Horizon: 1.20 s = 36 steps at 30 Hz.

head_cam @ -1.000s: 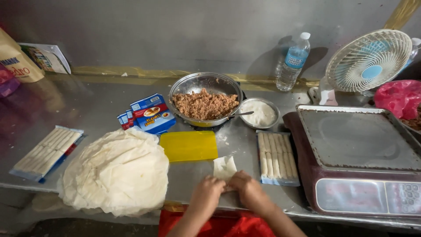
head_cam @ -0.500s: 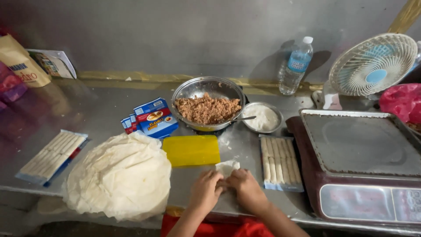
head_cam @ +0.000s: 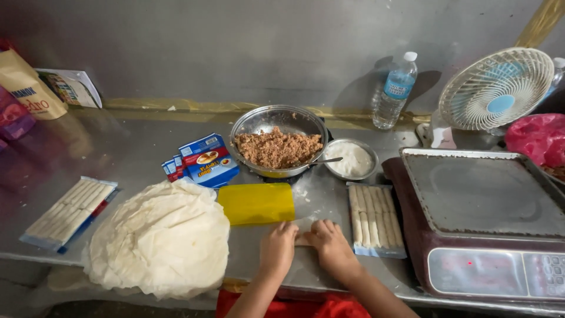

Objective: The person is manually assembling spring rolls by placing filling on wrappers, rolling them, and stacking them on a counter.

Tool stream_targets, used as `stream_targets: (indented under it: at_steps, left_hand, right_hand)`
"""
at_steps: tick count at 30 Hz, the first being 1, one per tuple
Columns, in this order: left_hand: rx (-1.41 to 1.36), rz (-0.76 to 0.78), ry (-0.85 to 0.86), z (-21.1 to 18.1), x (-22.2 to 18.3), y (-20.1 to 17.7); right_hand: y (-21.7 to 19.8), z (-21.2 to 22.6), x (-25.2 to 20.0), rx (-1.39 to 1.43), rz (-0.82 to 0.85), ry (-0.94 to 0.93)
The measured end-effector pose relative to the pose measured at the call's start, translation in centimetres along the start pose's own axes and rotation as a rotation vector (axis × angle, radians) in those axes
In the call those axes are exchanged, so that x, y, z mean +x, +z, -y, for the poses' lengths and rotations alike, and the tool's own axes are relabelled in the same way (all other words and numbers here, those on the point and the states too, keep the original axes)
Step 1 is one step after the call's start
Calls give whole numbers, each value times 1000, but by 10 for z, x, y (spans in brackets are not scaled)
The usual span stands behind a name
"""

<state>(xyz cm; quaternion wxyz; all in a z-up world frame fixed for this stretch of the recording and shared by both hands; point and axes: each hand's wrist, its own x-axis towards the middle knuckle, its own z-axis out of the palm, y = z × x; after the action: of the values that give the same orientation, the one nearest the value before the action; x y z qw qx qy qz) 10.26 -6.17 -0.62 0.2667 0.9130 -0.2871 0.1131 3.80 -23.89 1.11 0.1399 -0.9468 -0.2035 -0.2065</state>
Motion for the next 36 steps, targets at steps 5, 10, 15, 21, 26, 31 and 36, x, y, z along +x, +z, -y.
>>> stream_targets:
  at_steps: [5,10,15,21,26,31,36]
  left_hand:
    - [64,-104,260,-6,-16,-29]
    - [12,19,72,-2,6,-24]
    - [57,-109,199,4,6,-12]
    - [168,-167,331,1,7,-20]
    - [40,-88,256,6,0,-24]
    - [-297,284,1,-1,-46,-34]
    - [-250,396,-75,-16,-28,-42]
  right_hand:
    - [-15,10,-2,-23,40,-72]
    - [5,-18,15,202,-27,78]
    - [10,-11,9,41,-121,48]
    - [4,-5,11,39,-65,82]
    - [11,-13,-6,57,-42,129]
    - [-24,27,-58,299,75,141]
    - [47,65,-72,-160,203,518]
